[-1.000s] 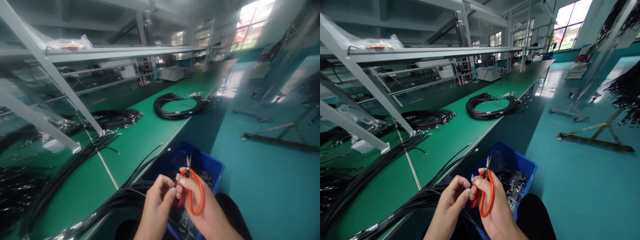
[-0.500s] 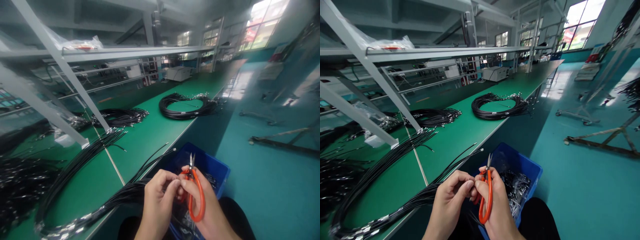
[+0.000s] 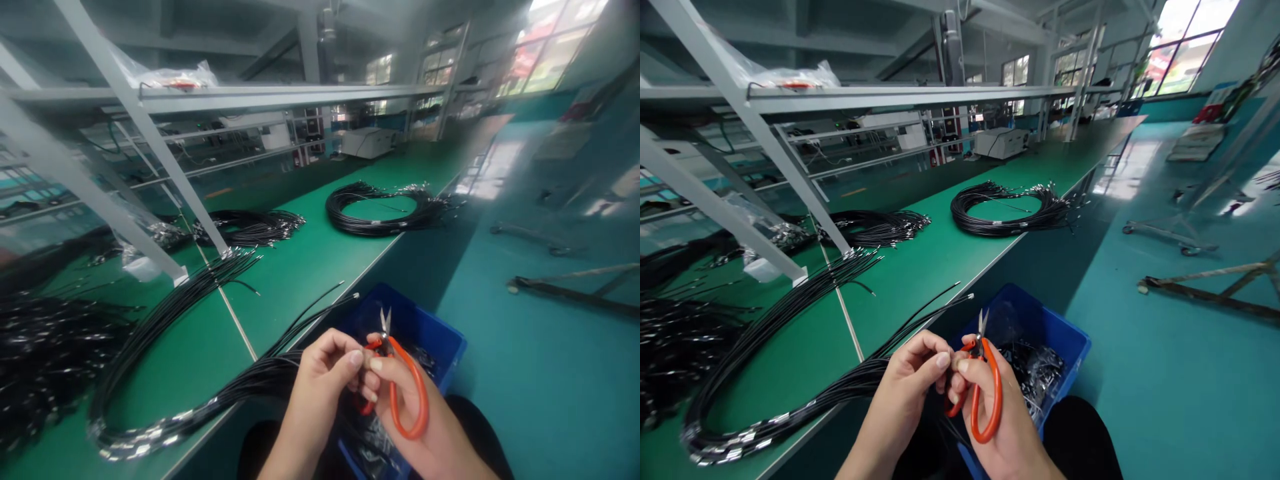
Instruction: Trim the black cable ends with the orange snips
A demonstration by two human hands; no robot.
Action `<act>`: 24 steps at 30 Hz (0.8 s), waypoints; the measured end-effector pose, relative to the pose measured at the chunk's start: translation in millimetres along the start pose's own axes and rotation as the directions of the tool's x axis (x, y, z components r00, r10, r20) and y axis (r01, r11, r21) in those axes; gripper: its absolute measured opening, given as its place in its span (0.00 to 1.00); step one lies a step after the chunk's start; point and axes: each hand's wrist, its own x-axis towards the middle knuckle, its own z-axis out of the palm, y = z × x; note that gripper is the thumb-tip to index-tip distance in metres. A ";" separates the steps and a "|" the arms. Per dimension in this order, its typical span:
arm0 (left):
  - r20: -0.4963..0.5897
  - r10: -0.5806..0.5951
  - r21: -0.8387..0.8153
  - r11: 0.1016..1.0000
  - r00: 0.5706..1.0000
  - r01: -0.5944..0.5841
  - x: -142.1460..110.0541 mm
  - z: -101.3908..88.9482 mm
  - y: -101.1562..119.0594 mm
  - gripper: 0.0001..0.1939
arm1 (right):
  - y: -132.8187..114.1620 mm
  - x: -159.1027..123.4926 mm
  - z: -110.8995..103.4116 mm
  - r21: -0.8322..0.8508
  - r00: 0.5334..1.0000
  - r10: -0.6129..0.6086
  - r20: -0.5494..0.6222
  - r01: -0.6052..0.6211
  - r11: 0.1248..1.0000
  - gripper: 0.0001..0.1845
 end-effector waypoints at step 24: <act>0.050 0.375 0.805 0.533 0.926 -0.259 -9.3 -30.2 15.6 0.07 | 6.5 3.2 5.9 0.068 1.000 -0.003 -0.006 0.004 0.998 0.08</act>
